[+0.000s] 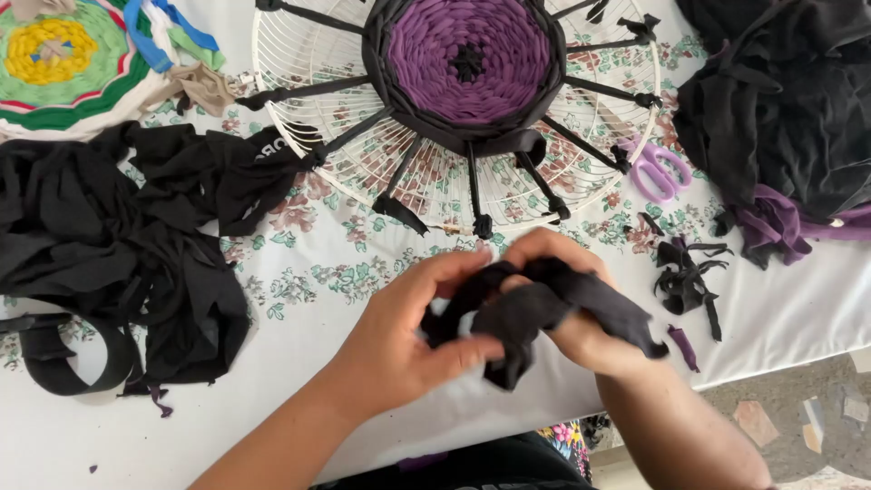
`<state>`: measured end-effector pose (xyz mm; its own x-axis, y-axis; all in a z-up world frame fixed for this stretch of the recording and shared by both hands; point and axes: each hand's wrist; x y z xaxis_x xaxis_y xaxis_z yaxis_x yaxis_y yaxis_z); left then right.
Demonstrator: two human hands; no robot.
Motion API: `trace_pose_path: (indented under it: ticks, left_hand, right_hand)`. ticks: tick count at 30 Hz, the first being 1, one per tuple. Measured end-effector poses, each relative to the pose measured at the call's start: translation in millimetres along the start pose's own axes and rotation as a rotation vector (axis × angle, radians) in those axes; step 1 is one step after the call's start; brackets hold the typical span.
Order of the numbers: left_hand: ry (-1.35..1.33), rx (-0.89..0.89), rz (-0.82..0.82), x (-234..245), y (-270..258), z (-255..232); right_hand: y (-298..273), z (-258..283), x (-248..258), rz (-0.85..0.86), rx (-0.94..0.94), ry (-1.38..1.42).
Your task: Weaving strips of black cloth onto a circular frame to create a rug.
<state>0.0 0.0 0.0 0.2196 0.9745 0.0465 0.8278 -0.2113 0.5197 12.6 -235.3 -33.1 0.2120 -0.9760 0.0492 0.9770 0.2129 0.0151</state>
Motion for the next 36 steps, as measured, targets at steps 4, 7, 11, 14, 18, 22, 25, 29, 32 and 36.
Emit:
trace_pose_path:
  ticks: [4, 7, 11, 14, 18, 22, 25, 29, 32, 36]
  left_hand:
    - [0.164, 0.656, 0.086, 18.6, -23.0, 44.2]
    - [0.700, 0.780, 0.131, 27.9, -6.2, 27.0]
    - [0.706, -0.190, -0.186, 22.8, -9.2, 27.2]
    - [0.465, -0.120, -0.124, 12.0, -4.0, 29.3]
    - [0.331, 0.053, -0.045, 12.5, 11.9, 38.1]
    - [0.234, 0.294, -0.059, 11.4, 31.6, 38.9]
    - [0.031, 0.432, -0.134, 7.5, 40.4, 45.7]
    - [0.141, 0.476, -0.087, 4.3, 41.2, 48.9]
    - [0.187, 0.345, -0.071, 4.5, 38.5, 42.3]
    - [0.296, 0.152, -0.092, 0.7, 44.9, 18.2]
  right_hand:
    - [30.0, 27.7, -11.3, 0.246, 0.108, -0.183]
    - [38.5, 20.6, -16.2, 0.295, 0.104, -0.056]
    - [37.8, -1.1, -25.2, 0.178, 0.019, -0.116]
    - [37.0, -10.8, -28.5, 0.104, 0.093, -0.256]
    - [45.6, -10.4, -21.0, 0.067, 0.110, -0.388]
    - [51.8, 10.1, -9.9, 0.062, 0.254, -0.360]
    - [56.7, 34.0, -7.9, -0.013, 0.099, -0.192]
    - [55.5, -5.7, 16.3, -0.078, 0.171, 0.091]
    - [51.0, -13.7, 19.5, -0.107, 0.178, 0.148]
    - [43.2, -23.0, 22.8, -0.046, 0.159, 0.142]
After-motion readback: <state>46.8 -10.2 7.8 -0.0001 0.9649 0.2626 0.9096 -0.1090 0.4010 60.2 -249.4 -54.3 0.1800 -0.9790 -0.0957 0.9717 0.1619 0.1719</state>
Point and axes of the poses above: each hand's wrist, its own y-axis towards the middle knuckle, its own x-axis out of the back of the hand, z = x × y, and after that the axes turned 7 degrees about -z, right-handed
